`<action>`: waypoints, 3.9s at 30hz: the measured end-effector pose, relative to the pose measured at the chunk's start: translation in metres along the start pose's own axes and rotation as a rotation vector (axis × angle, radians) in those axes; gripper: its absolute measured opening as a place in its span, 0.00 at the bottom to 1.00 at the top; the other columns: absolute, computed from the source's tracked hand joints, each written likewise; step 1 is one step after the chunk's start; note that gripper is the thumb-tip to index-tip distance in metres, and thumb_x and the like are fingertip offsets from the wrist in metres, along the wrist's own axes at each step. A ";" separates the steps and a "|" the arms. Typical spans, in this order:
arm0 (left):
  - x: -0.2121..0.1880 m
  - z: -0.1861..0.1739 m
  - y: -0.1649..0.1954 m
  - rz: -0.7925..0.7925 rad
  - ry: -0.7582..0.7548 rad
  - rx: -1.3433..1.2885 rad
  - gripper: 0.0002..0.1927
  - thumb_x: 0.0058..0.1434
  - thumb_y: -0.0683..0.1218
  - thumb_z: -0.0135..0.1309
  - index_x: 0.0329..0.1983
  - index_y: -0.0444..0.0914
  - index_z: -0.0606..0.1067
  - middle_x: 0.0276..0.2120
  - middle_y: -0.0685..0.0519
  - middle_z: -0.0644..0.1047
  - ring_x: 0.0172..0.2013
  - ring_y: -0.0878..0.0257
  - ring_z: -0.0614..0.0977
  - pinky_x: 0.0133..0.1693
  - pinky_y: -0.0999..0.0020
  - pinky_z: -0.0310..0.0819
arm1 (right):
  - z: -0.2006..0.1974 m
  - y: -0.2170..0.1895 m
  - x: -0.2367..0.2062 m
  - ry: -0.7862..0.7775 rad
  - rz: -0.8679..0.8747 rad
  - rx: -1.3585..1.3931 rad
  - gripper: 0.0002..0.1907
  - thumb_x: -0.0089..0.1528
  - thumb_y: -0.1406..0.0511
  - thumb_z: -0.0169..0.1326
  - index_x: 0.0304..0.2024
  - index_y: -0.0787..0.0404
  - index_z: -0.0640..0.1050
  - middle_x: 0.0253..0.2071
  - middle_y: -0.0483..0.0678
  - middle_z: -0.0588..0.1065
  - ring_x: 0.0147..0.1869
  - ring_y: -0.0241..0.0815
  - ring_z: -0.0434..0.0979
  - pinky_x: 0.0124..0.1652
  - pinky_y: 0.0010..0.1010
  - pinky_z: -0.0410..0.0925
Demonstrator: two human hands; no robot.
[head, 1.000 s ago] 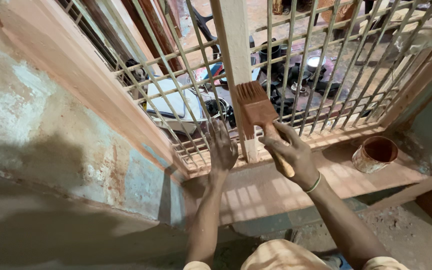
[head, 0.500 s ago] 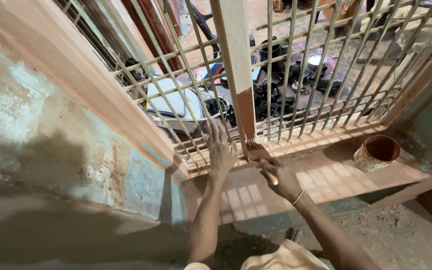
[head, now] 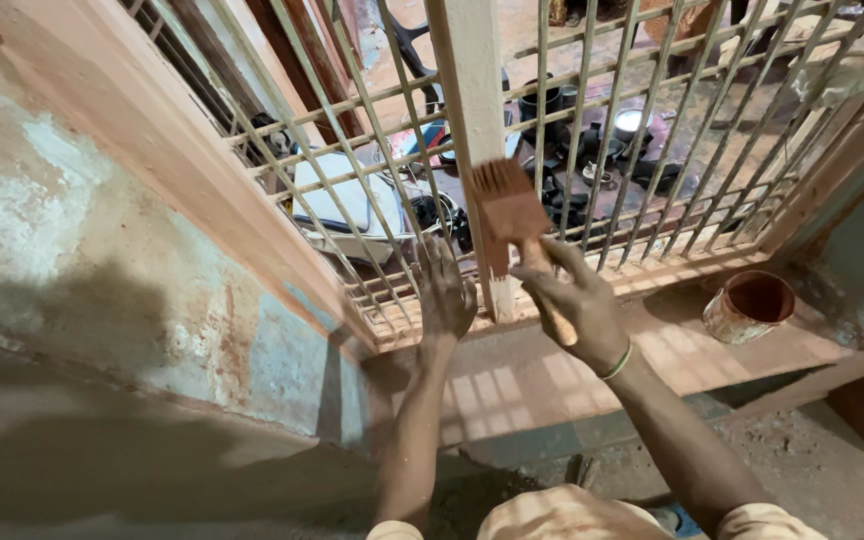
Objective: The person paints a wooden window frame and metal window grill with reddish-brown paint using a wide brush, dipping the brush into a paint can. They first paint the upper wall and frame corner, then work down the vertical frame members and horizontal rails, steadying the frame with the free hand.
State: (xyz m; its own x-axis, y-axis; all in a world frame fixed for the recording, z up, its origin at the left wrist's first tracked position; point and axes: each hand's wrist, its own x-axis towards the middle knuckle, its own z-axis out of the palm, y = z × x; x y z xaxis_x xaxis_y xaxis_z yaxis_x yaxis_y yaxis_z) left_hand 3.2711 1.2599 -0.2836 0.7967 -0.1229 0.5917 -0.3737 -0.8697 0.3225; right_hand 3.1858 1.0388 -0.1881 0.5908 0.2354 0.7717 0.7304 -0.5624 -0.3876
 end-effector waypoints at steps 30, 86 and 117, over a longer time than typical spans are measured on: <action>0.031 -0.050 0.032 -0.093 -0.152 0.070 0.47 0.58 0.43 0.54 0.76 0.27 0.45 0.76 0.32 0.40 0.76 0.40 0.40 0.73 0.42 0.30 | -0.021 0.011 0.009 -0.269 0.042 -0.135 0.20 0.56 0.69 0.59 0.52 0.51 0.83 0.62 0.59 0.73 0.47 0.55 0.83 0.44 0.40 0.78; 0.081 -0.074 0.045 -0.026 -0.031 0.042 0.46 0.62 0.46 0.56 0.76 0.27 0.47 0.76 0.33 0.41 0.75 0.40 0.42 0.72 0.41 0.34 | -0.068 0.018 0.094 -0.329 -0.203 -0.007 0.04 0.64 0.63 0.57 0.37 0.55 0.77 0.36 0.50 0.81 0.25 0.46 0.81 0.25 0.31 0.73; 0.074 -0.083 0.052 0.008 0.032 0.022 0.46 0.59 0.43 0.58 0.75 0.24 0.49 0.74 0.26 0.44 0.74 0.34 0.45 0.72 0.40 0.37 | -0.071 0.009 0.116 0.189 -0.335 0.014 0.09 0.69 0.65 0.58 0.49 0.62 0.74 0.40 0.54 0.78 0.36 0.43 0.81 0.32 0.30 0.75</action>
State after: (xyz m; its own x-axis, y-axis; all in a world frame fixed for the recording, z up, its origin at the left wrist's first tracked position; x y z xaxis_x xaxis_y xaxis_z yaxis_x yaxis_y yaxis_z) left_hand 3.2711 1.2450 -0.1615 0.7780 -0.1144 0.6178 -0.3691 -0.8790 0.3020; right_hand 3.2367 1.0053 -0.0659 0.2464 0.2534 0.9355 0.8777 -0.4677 -0.1045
